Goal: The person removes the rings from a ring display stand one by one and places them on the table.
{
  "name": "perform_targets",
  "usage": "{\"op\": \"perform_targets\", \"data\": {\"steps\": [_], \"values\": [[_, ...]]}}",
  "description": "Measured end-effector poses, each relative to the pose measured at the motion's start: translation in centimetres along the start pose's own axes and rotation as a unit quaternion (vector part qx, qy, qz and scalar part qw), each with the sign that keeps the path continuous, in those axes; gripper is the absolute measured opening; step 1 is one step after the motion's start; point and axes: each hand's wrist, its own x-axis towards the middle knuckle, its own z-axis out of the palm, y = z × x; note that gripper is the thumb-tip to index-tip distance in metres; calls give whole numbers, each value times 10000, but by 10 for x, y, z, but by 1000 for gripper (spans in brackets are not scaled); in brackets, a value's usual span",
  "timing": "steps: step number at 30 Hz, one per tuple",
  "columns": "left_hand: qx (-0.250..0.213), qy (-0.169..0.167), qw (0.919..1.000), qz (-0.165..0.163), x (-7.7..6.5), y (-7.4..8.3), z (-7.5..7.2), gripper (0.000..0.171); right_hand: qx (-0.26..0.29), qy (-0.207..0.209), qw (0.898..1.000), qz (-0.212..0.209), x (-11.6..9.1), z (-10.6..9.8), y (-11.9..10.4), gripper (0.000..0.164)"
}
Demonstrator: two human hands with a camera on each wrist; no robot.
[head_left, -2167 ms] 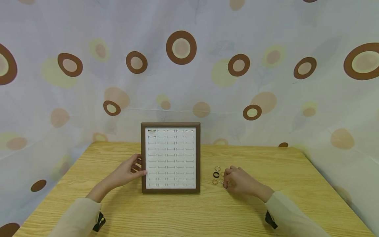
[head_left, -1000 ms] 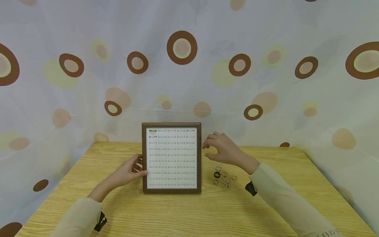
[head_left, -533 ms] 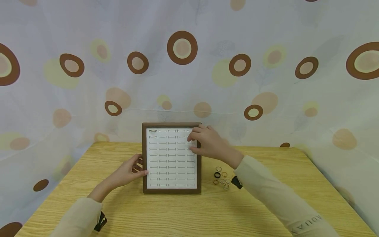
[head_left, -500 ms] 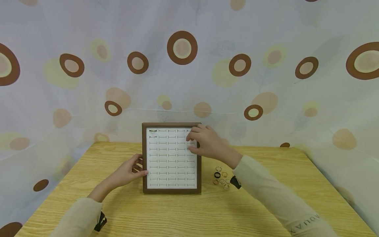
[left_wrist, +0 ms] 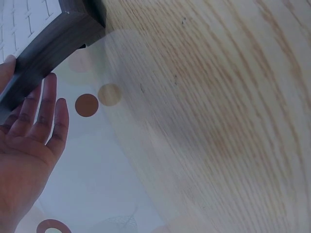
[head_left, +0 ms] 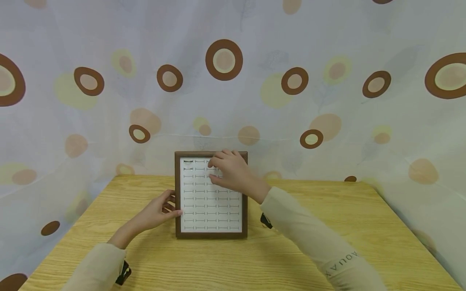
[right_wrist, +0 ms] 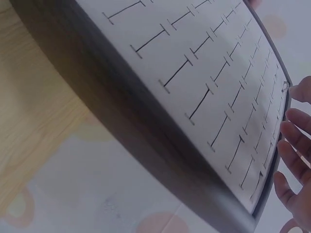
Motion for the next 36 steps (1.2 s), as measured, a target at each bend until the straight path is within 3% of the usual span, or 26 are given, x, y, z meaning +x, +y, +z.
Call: {"op": "perform_targets", "data": {"steps": [7,18,36], "values": [[-90,13,10000,-20,0,0,1,56,-346,351,9988,-22,16,13,-7,19],[-25,44,10000,46,0,-1,1,57,-261,699,9972,-6,35,27,-19,17],[113,40,9999,109,-1,0,1,55,-679,1166,9903,329,44,45,-33,6]]}}
